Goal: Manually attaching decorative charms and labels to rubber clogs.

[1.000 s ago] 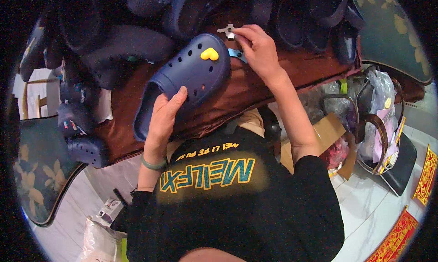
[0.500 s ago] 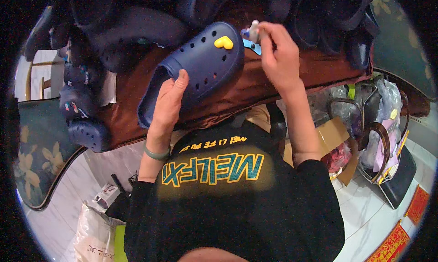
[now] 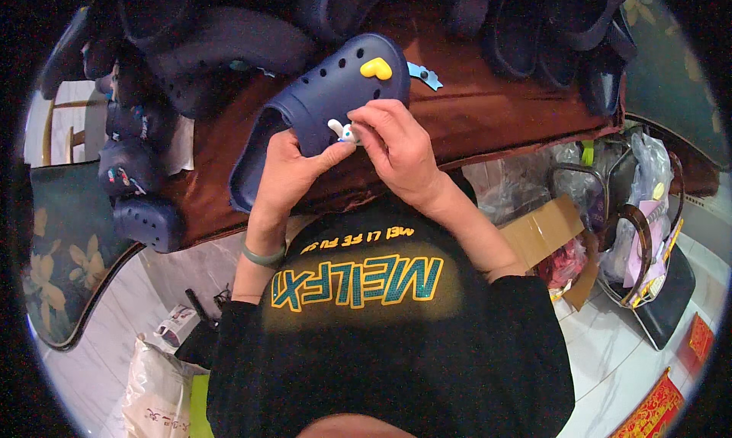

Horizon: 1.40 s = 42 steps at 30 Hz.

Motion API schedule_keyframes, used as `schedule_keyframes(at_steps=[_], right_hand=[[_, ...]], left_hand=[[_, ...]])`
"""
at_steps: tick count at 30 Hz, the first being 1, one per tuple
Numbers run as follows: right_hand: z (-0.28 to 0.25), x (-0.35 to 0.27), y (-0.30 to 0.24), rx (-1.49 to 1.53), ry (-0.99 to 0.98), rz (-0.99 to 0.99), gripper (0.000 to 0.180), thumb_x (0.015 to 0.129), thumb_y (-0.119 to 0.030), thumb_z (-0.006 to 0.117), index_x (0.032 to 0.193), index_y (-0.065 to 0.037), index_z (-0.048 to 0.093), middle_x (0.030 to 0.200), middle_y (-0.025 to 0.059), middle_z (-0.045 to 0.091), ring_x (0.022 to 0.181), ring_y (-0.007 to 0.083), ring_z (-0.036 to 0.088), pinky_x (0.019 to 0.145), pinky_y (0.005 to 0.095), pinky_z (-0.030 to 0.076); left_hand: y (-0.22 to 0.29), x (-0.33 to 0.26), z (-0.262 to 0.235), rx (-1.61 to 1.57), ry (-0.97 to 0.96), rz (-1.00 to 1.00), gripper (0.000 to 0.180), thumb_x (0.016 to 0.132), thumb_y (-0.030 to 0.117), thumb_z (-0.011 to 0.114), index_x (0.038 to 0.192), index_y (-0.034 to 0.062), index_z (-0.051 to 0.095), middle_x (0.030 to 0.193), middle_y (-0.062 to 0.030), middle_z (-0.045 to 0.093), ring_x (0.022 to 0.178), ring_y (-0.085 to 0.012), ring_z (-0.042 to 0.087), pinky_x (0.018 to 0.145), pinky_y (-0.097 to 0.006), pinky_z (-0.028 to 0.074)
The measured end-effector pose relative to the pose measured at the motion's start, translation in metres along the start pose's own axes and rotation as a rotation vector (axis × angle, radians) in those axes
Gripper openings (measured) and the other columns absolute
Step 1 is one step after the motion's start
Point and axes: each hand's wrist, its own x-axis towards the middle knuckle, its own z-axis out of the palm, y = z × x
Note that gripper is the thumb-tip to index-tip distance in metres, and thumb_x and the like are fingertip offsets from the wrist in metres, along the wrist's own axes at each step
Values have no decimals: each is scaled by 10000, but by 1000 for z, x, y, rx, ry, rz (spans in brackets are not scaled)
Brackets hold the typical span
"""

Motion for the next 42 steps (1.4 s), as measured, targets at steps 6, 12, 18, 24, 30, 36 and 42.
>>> schedule_keyframes(at_steps=[6,12,18,24,30,36,42], right_hand=[[-2,-3,5,52,-40,-5,263,788,52,692,1032,-34,645,1011,110,542,796,225,602,681,306,518],[-15,-3,13,-13,-130,-160,375,692,10,763,1048,-76,683,1017,78,576,851,233,598,705,310,523],[-21,22,4,-257,-167,-360,279,654,-131,795,907,-108,679,911,15,610,894,231,578,741,351,484],[-10,14,8,-231,-109,-265,263,639,-165,817,835,-105,652,844,10,604,834,219,561,737,368,414],[10,-7,14,-190,51,-166,268,641,-113,819,846,-95,647,812,25,601,796,239,547,739,375,402],[4,-8,15,-150,46,-182,242,683,-58,776,893,-89,660,809,29,605,794,244,543,751,374,398],[-16,-7,5,-120,-92,-136,181,732,-28,729,897,-77,673,833,45,621,806,249,549,757,362,413]], left_hand=[[-10,-1,2,106,75,32,285,821,165,723,1016,-33,659,902,-74,710,806,-111,635,736,-283,501],[-6,1,0,52,32,-15,278,837,161,703,1032,-31,656,915,-70,706,816,-107,627,744,-279,496],[-2,-3,4,-136,68,-18,239,870,160,658,979,-53,649,842,-21,664,785,-67,567,684,-244,461],[-20,-4,-18,84,3,-79,273,866,213,612,849,-59,623,677,-5,511,652,-61,437,533,-267,337],[-14,-2,-4,161,19,111,254,834,192,671,919,-46,652,798,-98,684,734,-89,605,651,-276,484],[-4,0,2,148,15,80,277,809,178,749,975,-29,670,884,-140,711,781,-132,661,698,-302,516],[-10,-1,3,199,100,73,301,803,205,761,959,-37,672,848,-152,712,765,-182,694,664,-318,520]])
